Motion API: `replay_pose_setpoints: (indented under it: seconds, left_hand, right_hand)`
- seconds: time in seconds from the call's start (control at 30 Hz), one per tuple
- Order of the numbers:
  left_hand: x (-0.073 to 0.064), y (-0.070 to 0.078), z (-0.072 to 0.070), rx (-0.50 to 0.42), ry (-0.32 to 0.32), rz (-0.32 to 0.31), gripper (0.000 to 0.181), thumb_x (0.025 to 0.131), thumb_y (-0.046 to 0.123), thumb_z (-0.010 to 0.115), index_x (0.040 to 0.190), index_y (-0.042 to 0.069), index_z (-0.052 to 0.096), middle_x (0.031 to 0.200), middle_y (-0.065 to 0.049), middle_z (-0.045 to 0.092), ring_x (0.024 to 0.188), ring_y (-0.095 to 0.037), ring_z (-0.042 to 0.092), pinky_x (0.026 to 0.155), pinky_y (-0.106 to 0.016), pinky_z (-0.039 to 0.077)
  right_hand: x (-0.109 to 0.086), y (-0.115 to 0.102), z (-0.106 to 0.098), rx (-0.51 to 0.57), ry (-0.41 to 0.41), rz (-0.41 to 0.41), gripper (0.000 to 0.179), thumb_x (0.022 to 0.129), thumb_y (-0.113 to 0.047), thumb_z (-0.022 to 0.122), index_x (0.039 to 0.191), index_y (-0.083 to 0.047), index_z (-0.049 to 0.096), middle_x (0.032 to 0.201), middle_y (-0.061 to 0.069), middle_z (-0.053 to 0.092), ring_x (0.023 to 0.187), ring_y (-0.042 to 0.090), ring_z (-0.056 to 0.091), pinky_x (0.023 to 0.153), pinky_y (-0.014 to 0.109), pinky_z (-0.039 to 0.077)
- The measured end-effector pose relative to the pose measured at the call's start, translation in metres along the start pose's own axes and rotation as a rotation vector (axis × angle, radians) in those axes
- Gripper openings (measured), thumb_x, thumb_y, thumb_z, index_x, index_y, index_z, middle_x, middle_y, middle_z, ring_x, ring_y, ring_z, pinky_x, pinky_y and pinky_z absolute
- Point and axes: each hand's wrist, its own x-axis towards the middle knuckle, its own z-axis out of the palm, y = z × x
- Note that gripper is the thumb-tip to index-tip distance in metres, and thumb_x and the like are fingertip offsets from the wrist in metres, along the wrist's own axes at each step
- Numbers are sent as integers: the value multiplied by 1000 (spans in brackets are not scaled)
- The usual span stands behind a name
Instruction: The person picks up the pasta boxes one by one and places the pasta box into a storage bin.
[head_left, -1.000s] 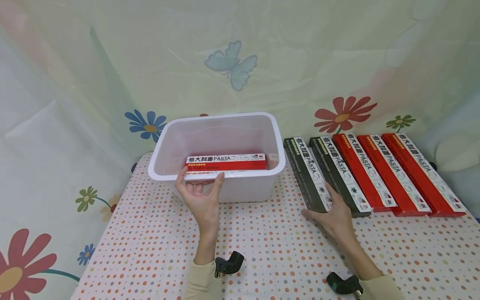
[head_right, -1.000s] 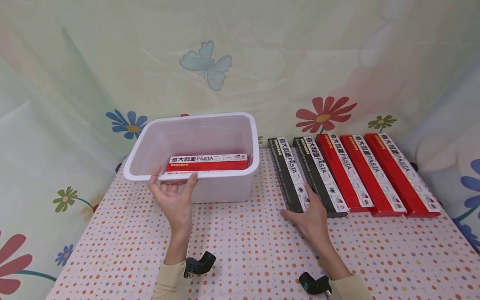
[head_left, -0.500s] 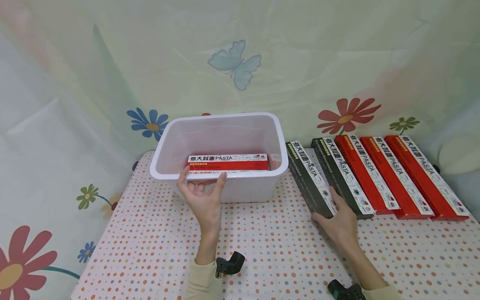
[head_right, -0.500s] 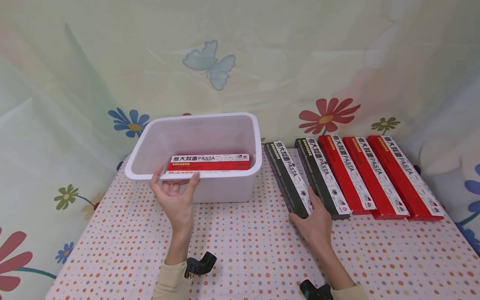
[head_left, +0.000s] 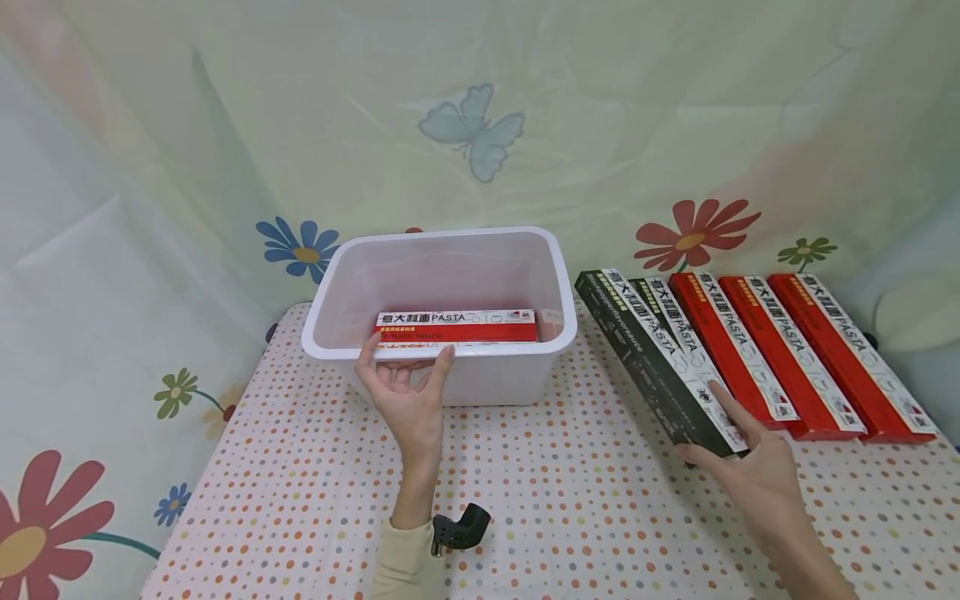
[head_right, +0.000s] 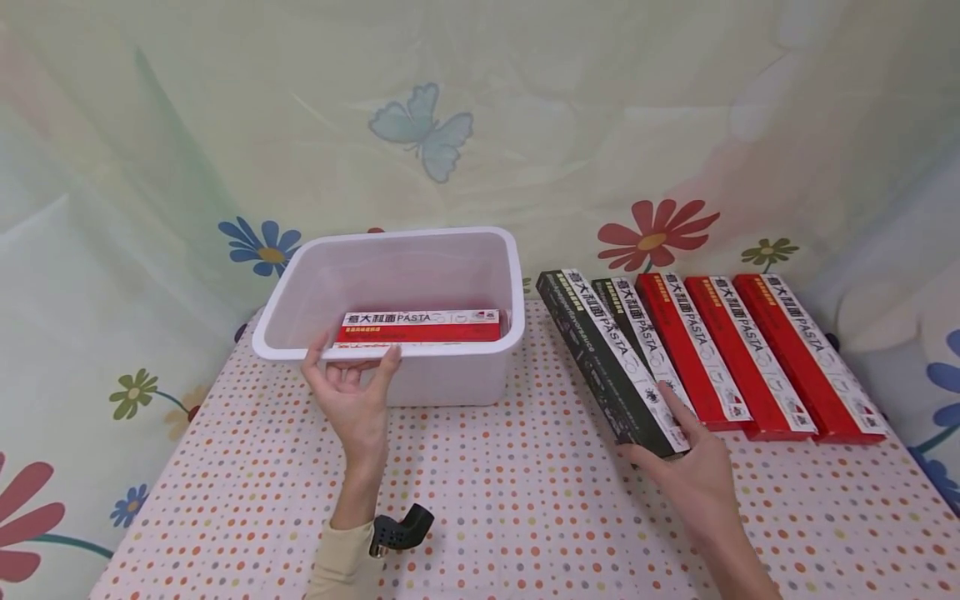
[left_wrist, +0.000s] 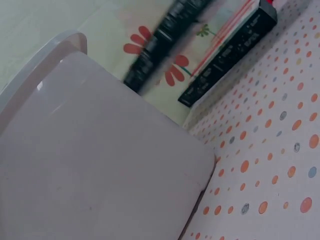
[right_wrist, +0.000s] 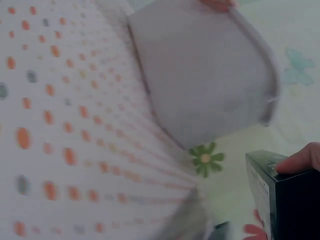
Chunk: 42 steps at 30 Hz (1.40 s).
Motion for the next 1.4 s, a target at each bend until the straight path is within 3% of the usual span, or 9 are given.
replay_pose_setpoints:
  seconds: [0.13, 0.37, 0.53, 0.6, 0.77, 0.93, 1.2, 1.3, 1.4]
  left_hand:
    - [0, -1, 0, 5, 0, 2, 89, 83, -9, 82, 152, 6, 28, 146, -18, 50, 119, -34, 63, 93, -41, 64]
    - [0, -2, 0, 27, 0, 14, 88, 83, -8, 83, 152, 6, 29, 144, -17, 52, 112, -30, 64, 92, -39, 65]
    - [0, -2, 1, 13, -3, 1, 89, 83, -8, 83, 152, 5, 29, 144, -17, 52, 110, -29, 64, 92, -41, 65]
    - [0, -2, 1, 12, -2, -1, 89, 83, -9, 83, 152, 6, 29, 144, -18, 52, 111, -30, 64, 92, -41, 65]
    - [0, -3, 0, 14, 6, -8, 89, 82, -7, 84, 152, 7, 30, 142, -18, 53, 110, -31, 64, 91, -43, 65]
    - [1, -3, 1, -7, 19, -13, 91, 81, -6, 86, 151, 8, 30, 139, -18, 55, 107, -36, 64, 89, -44, 66]
    - [1, -4, 1, 17, 23, -16, 94, 78, -7, 87, 151, 7, 31, 135, -32, 52, 102, -27, 66, 87, -43, 67]
    - [0, -4, 1, 19, 31, -20, 94, 78, -8, 87, 152, 8, 31, 133, -34, 51, 100, -26, 66, 85, -41, 67]
    - [0, -4, 1, 15, 29, -21, 94, 78, -8, 87, 152, 8, 31, 132, -36, 50, 97, -24, 65, 85, -41, 67]
  right_hand:
    - [-2, -16, -22, 13, 47, -101, 97, 91, -15, 83, 167, -30, 23, 157, 25, 38, 103, -2, 46, 71, 2, 47]
    - [14, -63, -53, 32, 10, -389, 89, 91, -4, 80, 162, -34, 37, 133, -16, 48, 106, 0, 48, 72, 5, 53]
    - [43, -109, -58, -108, -104, -510, 89, 89, -9, 82, 162, -33, 38, 150, 11, 44, 111, 10, 42, 70, 6, 49]
    - [54, -126, -52, -180, -159, -543, 90, 87, -12, 84, 163, -31, 39, 150, 20, 45, 112, 16, 40, 71, 9, 47]
    - [73, -159, -26, -220, -346, -641, 88, 82, -11, 86, 159, -20, 46, 141, 18, 56, 114, 28, 47, 75, 19, 50]
    - [80, -185, 6, -242, -539, -655, 84, 81, -5, 84, 157, -13, 49, 137, 17, 62, 100, 28, 59, 69, 27, 57]
    - [95, -206, 49, -319, -683, -703, 82, 75, 0, 80, 152, -9, 55, 122, 12, 73, 97, 24, 59, 70, 30, 52]
    - [102, -211, 60, -321, -728, -674, 83, 73, 1, 77, 152, -11, 55, 112, 10, 73, 81, 22, 55, 60, 30, 52]
    - [107, -212, 70, -307, -784, -633, 84, 73, 3, 74, 153, -11, 54, 126, 15, 66, 64, 17, 54, 54, 30, 56]
